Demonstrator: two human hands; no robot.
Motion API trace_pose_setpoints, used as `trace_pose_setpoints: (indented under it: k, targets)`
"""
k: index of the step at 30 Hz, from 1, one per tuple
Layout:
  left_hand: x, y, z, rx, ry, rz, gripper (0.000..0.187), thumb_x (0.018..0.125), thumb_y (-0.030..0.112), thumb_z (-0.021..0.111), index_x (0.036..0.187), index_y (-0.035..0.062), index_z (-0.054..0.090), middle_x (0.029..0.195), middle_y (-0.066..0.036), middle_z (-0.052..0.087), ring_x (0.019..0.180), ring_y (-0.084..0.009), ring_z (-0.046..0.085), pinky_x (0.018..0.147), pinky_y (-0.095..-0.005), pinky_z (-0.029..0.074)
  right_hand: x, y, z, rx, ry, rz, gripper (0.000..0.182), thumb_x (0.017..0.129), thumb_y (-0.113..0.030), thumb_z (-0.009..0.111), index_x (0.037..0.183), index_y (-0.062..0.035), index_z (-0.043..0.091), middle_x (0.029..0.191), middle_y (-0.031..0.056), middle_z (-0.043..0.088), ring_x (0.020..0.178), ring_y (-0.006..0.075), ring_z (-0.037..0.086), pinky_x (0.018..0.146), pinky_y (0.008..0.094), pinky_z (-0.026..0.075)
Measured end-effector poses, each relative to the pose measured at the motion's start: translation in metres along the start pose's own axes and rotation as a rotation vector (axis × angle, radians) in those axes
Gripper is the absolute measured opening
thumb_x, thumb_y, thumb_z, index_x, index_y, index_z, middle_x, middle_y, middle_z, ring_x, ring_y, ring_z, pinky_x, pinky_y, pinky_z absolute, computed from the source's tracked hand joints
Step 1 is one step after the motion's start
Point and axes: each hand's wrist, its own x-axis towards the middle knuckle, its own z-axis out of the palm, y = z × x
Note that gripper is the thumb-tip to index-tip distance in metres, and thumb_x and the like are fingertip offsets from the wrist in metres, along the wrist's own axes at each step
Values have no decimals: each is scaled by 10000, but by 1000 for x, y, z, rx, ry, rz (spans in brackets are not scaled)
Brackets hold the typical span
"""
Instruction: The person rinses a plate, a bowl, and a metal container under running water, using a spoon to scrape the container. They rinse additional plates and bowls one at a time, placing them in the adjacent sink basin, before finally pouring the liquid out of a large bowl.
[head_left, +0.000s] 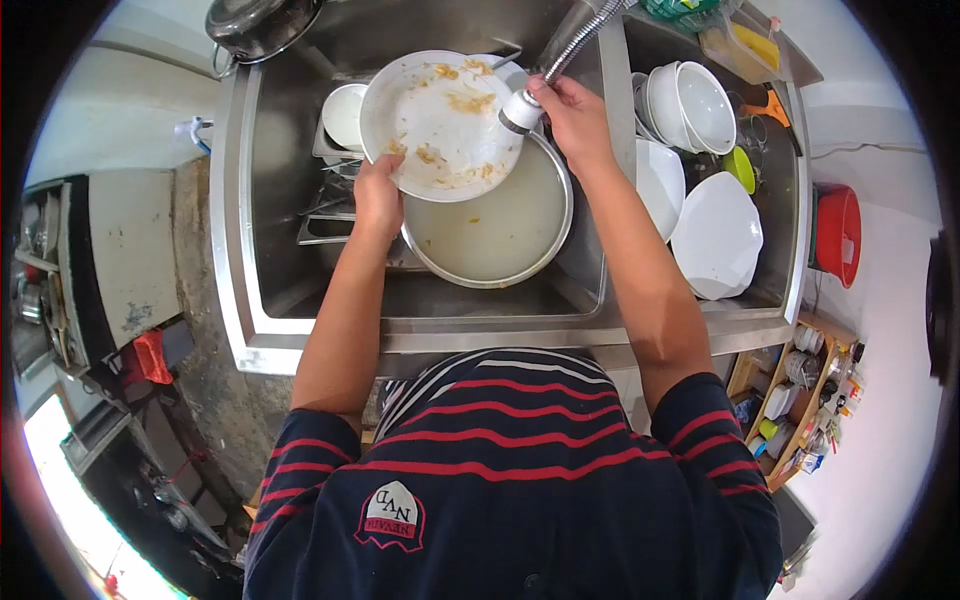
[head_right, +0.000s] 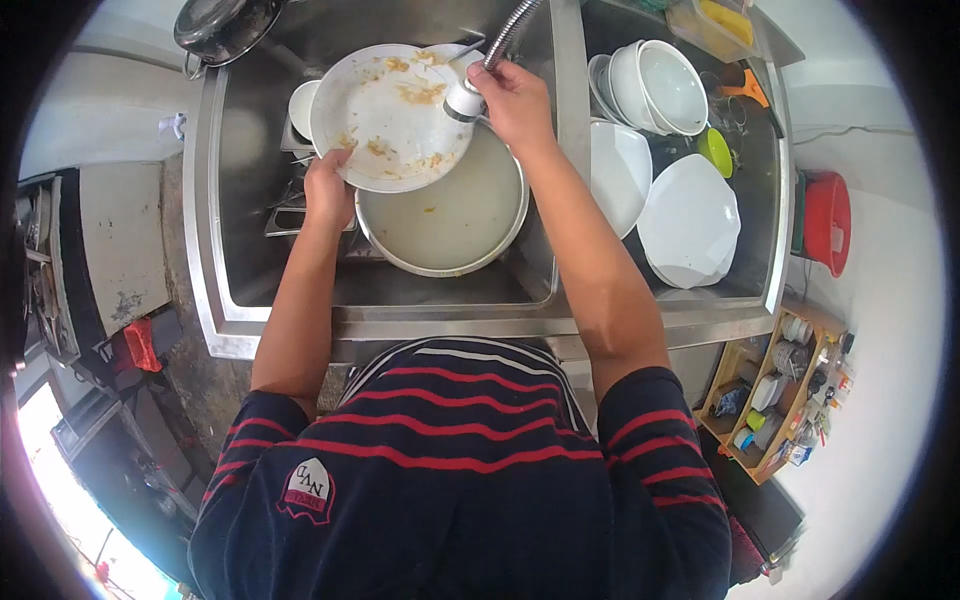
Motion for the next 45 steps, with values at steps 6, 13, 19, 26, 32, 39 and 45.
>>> trace_pose_setpoints:
  k: [6,13,19,26,32,39,45]
  targets:
    - [9,0,-6,-2,-17,158,451,834,66,466,1266,-63,441,1199,-185,549,1070,-274,562,914,-375,458,-10,-17,5,-62,-3,123,276,902,-266,656,1051,-34,667,917,22,673,764,85,595,610,239,471]
    - [6,4,-1,134,-44,161,466,887,106,473,1325,-24,385,1274,-172,512,1130,-275,550,962,-420,448,-12,-25,15,21,-8,136,277,897,-276,661,1036,-36,670,905,23,671,733,95,589,608,243,469]
    - [3,1,6,95,-95,97,546,986,350,446,1384,-6,334,1328,-169,488,1174,-276,539,985,-430,440,-9,-31,27,74,-19,112,280,877,-257,678,1003,-8,666,875,44,679,713,104,611,581,250,491]
    - [-3,2,16,104,-129,12,662,1000,491,333,1394,-39,311,1367,-180,460,1224,-279,507,1008,-446,425,-8,-34,41,93,-19,42,280,882,-250,673,979,13,662,865,61,669,734,123,624,581,268,528]
    - [-1,0,14,107,-155,17,675,986,530,342,1375,-22,339,1298,-174,517,1144,-271,569,939,-429,485,-6,-39,52,135,-22,36,292,880,-239,667,992,31,657,871,75,676,767,135,638,582,275,540]
    - [3,-2,13,144,-175,12,689,982,542,344,1371,-27,342,1295,-175,516,1135,-270,571,933,-431,485,-2,-47,57,191,-95,63,293,885,-246,674,1002,21,647,875,65,658,781,144,644,610,302,570]
    - [-7,12,18,158,-125,64,633,990,481,373,1375,-21,338,1297,-177,511,1152,-268,560,939,-426,484,-6,-45,36,26,-106,91,270,883,-257,670,984,-7,661,877,55,665,767,130,637,594,286,557]
